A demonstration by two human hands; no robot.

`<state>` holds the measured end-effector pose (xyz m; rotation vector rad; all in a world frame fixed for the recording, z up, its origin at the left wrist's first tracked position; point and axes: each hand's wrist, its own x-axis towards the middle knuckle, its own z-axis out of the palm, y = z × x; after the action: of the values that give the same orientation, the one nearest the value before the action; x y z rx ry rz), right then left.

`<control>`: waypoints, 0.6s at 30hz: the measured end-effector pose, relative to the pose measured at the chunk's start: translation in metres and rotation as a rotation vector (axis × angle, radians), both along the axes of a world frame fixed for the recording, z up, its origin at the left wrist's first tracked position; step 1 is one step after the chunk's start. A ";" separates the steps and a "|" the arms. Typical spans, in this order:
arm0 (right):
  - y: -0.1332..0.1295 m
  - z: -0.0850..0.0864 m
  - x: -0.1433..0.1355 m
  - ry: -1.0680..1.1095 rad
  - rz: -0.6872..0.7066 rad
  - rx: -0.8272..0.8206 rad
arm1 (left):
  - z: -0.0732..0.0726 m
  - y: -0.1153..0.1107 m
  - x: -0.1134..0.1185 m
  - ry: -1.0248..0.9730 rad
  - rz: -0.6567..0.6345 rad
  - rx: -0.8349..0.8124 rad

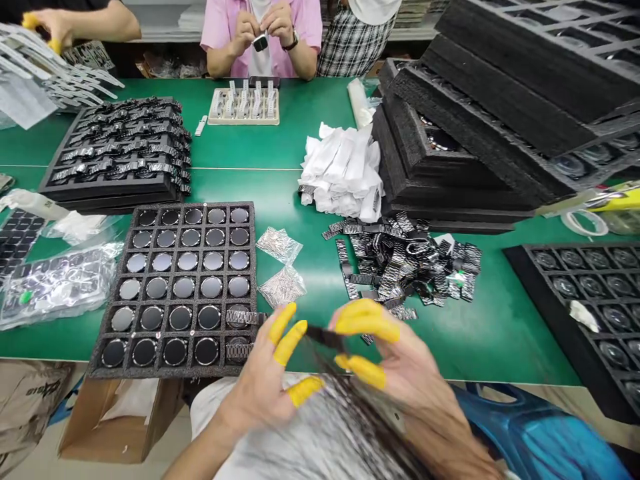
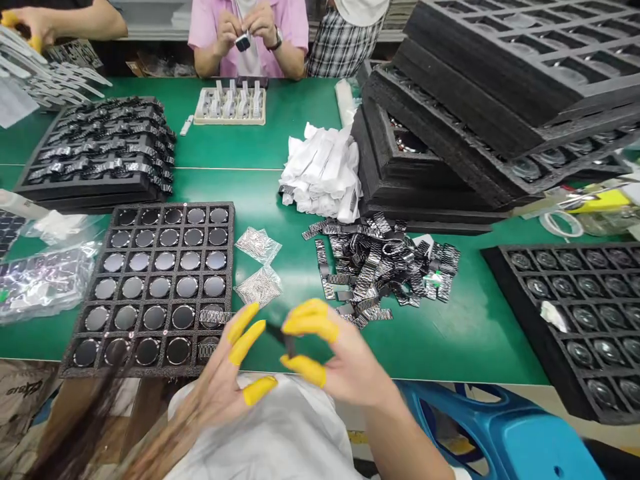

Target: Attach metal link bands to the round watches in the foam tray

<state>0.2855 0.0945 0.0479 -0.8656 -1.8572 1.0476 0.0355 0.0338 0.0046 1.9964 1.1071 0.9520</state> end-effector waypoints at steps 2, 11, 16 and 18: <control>0.003 -0.006 -0.019 0.049 0.213 -0.092 | -0.002 -0.004 0.008 -0.045 -0.016 -0.206; 0.076 -0.121 -0.038 -0.551 0.002 -0.106 | -0.036 -0.049 -0.031 -0.693 0.147 -1.228; 0.082 -0.134 -0.057 -0.916 -0.048 0.005 | -0.032 -0.065 -0.031 -1.075 0.197 -1.276; 0.083 -0.131 -0.056 -0.983 -0.040 0.012 | -0.030 -0.066 -0.025 -1.201 0.222 -1.296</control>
<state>0.2295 0.1778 -0.0827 -1.5818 -2.5962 0.5952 0.0108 -0.0320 -0.0250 0.1330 0.7943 0.8952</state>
